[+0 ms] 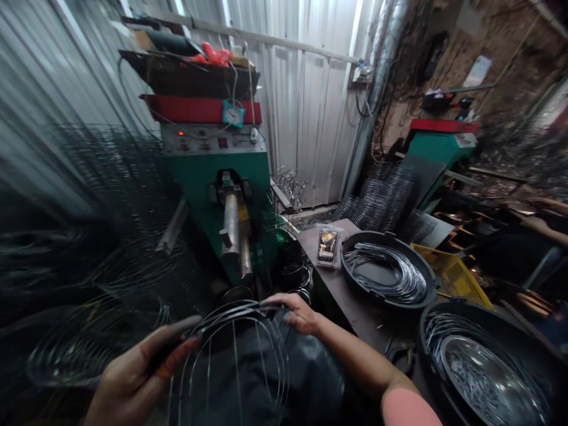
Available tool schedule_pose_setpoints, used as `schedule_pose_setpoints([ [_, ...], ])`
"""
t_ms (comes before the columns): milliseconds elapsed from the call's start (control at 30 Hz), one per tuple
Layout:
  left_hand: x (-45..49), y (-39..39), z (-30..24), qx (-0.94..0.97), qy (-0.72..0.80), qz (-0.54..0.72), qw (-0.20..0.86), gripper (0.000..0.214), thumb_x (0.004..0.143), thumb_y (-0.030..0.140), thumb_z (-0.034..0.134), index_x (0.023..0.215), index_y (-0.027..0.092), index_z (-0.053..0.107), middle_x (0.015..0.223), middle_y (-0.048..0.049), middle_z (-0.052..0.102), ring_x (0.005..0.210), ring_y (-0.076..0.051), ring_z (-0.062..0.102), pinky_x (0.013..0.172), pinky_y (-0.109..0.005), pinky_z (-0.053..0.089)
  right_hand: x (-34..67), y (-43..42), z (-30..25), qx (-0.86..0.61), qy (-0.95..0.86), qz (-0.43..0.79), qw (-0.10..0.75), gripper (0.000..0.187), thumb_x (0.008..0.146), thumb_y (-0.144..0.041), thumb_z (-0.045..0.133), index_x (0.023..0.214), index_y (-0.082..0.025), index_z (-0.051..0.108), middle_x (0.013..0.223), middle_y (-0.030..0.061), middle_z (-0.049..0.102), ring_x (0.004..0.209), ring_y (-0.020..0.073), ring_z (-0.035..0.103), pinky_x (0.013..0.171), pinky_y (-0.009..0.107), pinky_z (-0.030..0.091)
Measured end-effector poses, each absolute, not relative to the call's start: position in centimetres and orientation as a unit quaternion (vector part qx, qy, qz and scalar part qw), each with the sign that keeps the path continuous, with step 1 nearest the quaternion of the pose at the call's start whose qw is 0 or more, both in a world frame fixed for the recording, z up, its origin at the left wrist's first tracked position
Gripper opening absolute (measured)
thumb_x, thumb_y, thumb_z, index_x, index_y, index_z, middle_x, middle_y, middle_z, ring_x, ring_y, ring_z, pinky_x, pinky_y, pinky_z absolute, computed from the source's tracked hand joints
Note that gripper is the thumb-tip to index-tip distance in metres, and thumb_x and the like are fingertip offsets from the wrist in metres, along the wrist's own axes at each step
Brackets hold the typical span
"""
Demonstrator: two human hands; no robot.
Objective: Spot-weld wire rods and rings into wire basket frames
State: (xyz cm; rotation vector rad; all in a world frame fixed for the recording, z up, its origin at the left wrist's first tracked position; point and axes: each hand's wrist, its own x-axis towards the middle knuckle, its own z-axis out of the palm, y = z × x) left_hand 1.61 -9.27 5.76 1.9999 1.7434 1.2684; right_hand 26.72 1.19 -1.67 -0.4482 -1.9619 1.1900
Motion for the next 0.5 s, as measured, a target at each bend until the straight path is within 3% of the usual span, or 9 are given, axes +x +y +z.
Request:
schedule_pose_setpoints([
  [133, 1.5, -8.8, 10.4, 0.597, 0.589, 0.499, 0.219, 0.034, 0.069, 0.044, 0.065, 0.088, 0.017, 0.065, 0.081, -0.0021, 0.071, 0.075, -0.017, 0.063, 0.064, -0.026, 0.051, 24.9, 1.3, 0.5, -0.234, -0.681, 0.509, 0.472, 0.067, 0.069, -0.076, 0.043, 0.094, -0.016, 0.059, 0.072, 0.0027, 0.059, 0.063, 0.0133, 0.053, 0.061, 0.027, 0.044],
  [233, 0.3, -5.8, 11.6, 0.559, 0.587, 0.483, 0.331, 0.039, 0.071, 0.04, 0.066, 0.097, 0.012, 0.062, 0.056, 0.0037, 0.056, 0.046, -0.006, 0.047, 0.041, -0.017, 0.037, 23.3, 2.6, 2.0, -0.272, -0.605, 0.575, 0.479, 0.053, 0.073, -0.069, 0.047, 0.083, -0.017, 0.055, 0.049, -0.0069, 0.039, 0.041, 0.0063, 0.033, 0.041, 0.02, 0.029],
  [333, -1.3, -2.1, 9.4, 0.488, 0.583, 0.469, 0.45, 0.041, 0.067, 0.036, 0.069, 0.098, 0.013, 0.058, 0.043, 0.0119, 0.03, 0.034, -0.002, 0.022, 0.033, -0.015, 0.016, 22.0, 4.0, 2.0, -0.334, -0.525, 0.655, 0.428, 0.043, 0.074, -0.062, 0.051, 0.077, -0.02, 0.047, 0.044, -0.0117, 0.025, 0.036, 0.004, 0.019, 0.036, 0.016, 0.017],
  [500, -2.4, 0.4, 1.9, 0.412, 0.6, 0.409, 0.55, 0.042, 0.063, 0.031, 0.073, 0.096, 0.014, 0.055, 0.047, 0.0108, 0.031, 0.036, -0.002, 0.021, 0.037, -0.016, 0.013, 21.4, 4.2, -2.2, -0.457, -0.432, 0.696, 0.346, 0.038, 0.077, -0.056, 0.052, 0.076, -0.019, 0.044, 0.043, -0.0125, 0.027, 0.035, 0.0028, 0.019, 0.036, 0.015, 0.015],
])
